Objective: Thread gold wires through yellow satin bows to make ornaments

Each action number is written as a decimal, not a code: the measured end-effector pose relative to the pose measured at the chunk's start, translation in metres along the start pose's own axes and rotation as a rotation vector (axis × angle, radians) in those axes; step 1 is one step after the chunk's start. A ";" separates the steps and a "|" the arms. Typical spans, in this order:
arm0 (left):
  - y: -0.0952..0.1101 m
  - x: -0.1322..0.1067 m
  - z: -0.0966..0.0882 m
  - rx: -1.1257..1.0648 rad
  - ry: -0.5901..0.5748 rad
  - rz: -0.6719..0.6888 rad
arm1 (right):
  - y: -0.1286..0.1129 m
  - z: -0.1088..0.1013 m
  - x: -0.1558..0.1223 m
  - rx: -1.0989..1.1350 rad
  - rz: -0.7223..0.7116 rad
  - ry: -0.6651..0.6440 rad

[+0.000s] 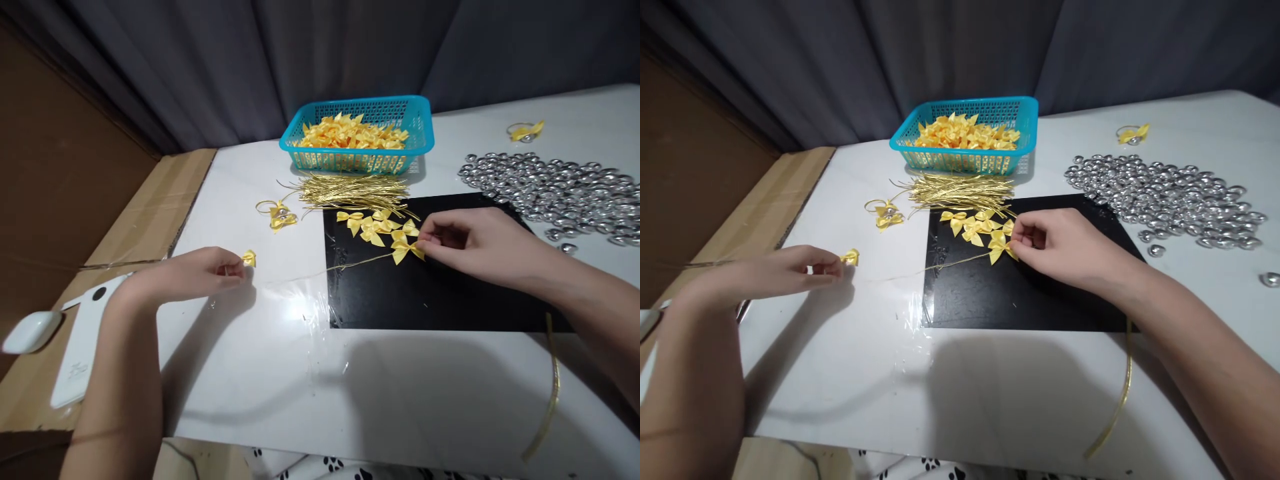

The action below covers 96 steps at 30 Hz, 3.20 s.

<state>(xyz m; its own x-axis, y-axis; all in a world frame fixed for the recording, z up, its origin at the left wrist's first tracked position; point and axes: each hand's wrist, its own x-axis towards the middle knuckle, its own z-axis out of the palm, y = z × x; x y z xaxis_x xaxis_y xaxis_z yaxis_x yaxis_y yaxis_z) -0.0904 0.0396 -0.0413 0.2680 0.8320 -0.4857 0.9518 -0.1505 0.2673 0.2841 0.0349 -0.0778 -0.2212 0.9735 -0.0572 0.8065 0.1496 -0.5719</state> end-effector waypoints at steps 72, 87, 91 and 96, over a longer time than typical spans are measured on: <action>0.031 0.024 0.031 -1.292 -0.030 0.203 | 0.016 -0.024 0.000 0.101 0.032 0.080; 0.022 0.020 0.027 -1.007 0.117 0.009 | 0.029 -0.029 0.002 0.091 0.090 0.099; 0.030 0.021 0.030 -1.484 0.290 0.140 | 0.028 -0.028 0.002 0.075 0.091 0.071; 0.037 0.023 0.033 -1.817 0.300 0.226 | 0.024 -0.026 0.002 0.080 0.038 0.014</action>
<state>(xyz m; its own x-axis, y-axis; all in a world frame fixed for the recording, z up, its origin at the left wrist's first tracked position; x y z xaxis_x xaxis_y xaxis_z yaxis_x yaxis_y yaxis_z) -0.0442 0.0352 -0.0704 0.1266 0.9656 -0.2270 -0.4573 0.2599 0.8505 0.3178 0.0451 -0.0703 -0.1825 0.9808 -0.0689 0.7680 0.0985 -0.6328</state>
